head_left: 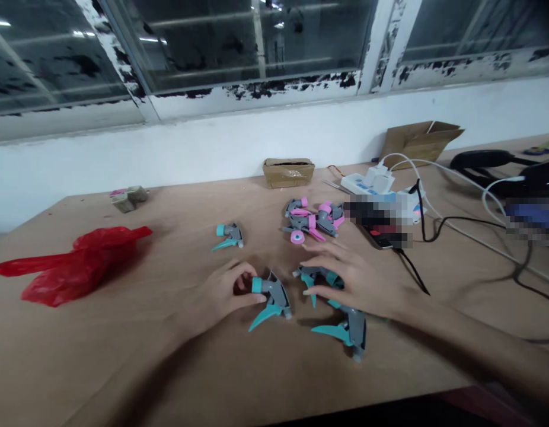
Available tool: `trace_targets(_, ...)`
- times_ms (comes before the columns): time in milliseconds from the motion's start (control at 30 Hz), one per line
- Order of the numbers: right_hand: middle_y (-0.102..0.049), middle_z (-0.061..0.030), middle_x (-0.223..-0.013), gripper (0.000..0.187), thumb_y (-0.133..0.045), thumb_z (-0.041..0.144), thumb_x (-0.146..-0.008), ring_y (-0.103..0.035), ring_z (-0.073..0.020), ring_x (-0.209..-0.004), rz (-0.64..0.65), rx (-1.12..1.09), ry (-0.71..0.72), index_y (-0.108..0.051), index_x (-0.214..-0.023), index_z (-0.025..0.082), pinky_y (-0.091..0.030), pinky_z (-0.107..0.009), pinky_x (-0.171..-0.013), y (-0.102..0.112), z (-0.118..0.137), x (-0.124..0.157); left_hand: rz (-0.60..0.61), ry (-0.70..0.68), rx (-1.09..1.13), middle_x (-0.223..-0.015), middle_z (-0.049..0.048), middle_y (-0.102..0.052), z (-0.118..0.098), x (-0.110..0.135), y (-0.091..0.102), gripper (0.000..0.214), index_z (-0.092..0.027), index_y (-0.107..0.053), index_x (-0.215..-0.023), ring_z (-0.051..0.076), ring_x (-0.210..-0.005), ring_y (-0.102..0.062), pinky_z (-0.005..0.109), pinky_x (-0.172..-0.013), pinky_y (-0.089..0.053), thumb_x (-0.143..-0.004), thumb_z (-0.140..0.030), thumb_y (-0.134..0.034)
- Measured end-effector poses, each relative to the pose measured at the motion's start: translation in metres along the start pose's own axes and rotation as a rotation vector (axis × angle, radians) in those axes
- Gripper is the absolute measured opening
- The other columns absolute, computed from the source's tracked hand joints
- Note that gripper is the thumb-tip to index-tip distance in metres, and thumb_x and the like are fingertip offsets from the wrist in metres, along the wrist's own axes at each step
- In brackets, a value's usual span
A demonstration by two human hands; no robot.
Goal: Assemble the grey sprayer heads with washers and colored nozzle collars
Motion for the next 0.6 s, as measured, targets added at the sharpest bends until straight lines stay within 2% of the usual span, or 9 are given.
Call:
trace_targets(100,-0.047,-0.0144,-0.132,0.060,-0.053,0.057,-0.079,-0.040,-0.0299,-0.125,0.116,0.070,0.020,-0.052,-0.124,0.018,-0.036,-0.050,-0.101,-0.013,0.001,-0.007,0.049,0.018,0.010,-0.068,-0.0039,-0.058,-0.011,0.001,-0.003,0.029,-0.021,-0.056,-0.088,0.012,-0.058,-0.053,0.022,-0.054,-0.040,-0.074,-0.045,-0.062)
trace_targets(233,-0.056,-0.0127,-0.122,0.051,-0.047,0.057,-0.083,-0.049,-0.0263,-0.118,0.238,0.034,-0.002,-0.058,-0.113,0.017,-0.041,-0.044,-0.098,-0.017,-0.002,-0.006,0.011,0.039,0.077,-0.073,-0.0027,-0.063,-0.026,0.004,-0.005,0.029,-0.021,-0.054,-0.089,0.014,-0.067,-0.058,0.024,-0.061,-0.044,-0.076,-0.046,-0.060)
trace_targets(333,-0.053,-0.0120,-0.126,0.053,-0.055,0.057,-0.077,-0.047,-0.0266,-0.120,0.185,-0.018,-0.037,-0.057,-0.114,0.019,-0.039,-0.045,-0.100,-0.006,-0.006,-0.005,-0.075,0.027,0.077,-0.082,-0.0009,-0.065,-0.040,0.004,-0.011,0.029,-0.021,-0.055,-0.089,0.016,-0.074,-0.060,0.026,-0.068,-0.046,-0.075,-0.045,-0.062)
trace_targets(467,-0.046,-0.0116,-0.134,0.088,-0.069,0.058,-0.062,-0.042,-0.0282,-0.124,0.133,-0.161,-0.045,-0.033,-0.135,0.023,-0.038,-0.046,-0.100,0.002,-0.003,-0.007,-0.156,-0.031,0.077,-0.085,-0.0006,-0.064,-0.057,0.001,-0.030,0.028,-0.022,-0.057,-0.087,0.015,-0.073,-0.059,0.026,-0.065,-0.047,-0.073,-0.044,-0.066)
trace_targets(533,-0.047,-0.0104,-0.133,0.080,-0.069,0.050,-0.067,-0.046,-0.0261,-0.121,0.142,-0.243,-0.026,-0.033,-0.134,0.024,-0.041,-0.043,-0.097,-0.002,0.001,-0.008,-0.174,-0.061,0.107,-0.085,-0.0005,-0.063,-0.061,0.001,-0.042,0.027,-0.022,-0.057,-0.087,0.015,-0.072,-0.058,0.026,-0.065,-0.047,-0.073,-0.044,-0.066)
trace_targets(600,-0.054,-0.0079,-0.123,0.057,-0.067,0.036,-0.074,-0.052,-0.0226,-0.113,0.163,-0.302,-0.008,-0.043,-0.124,0.024,-0.044,-0.037,-0.093,-0.008,0.004,-0.009,-0.191,-0.078,0.137,-0.085,-0.0006,-0.062,-0.060,0.004,-0.053,0.026,-0.022,-0.057,-0.087,0.015,-0.073,-0.058,0.026,-0.066,-0.046,-0.074,-0.042,-0.067)
Point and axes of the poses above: each hand's wrist, its own x-axis away from the middle knuckle, its own y-axis out of the back of the hand, z = x × y, the point moved 3 cm from there along -x, towards the middle knuckle
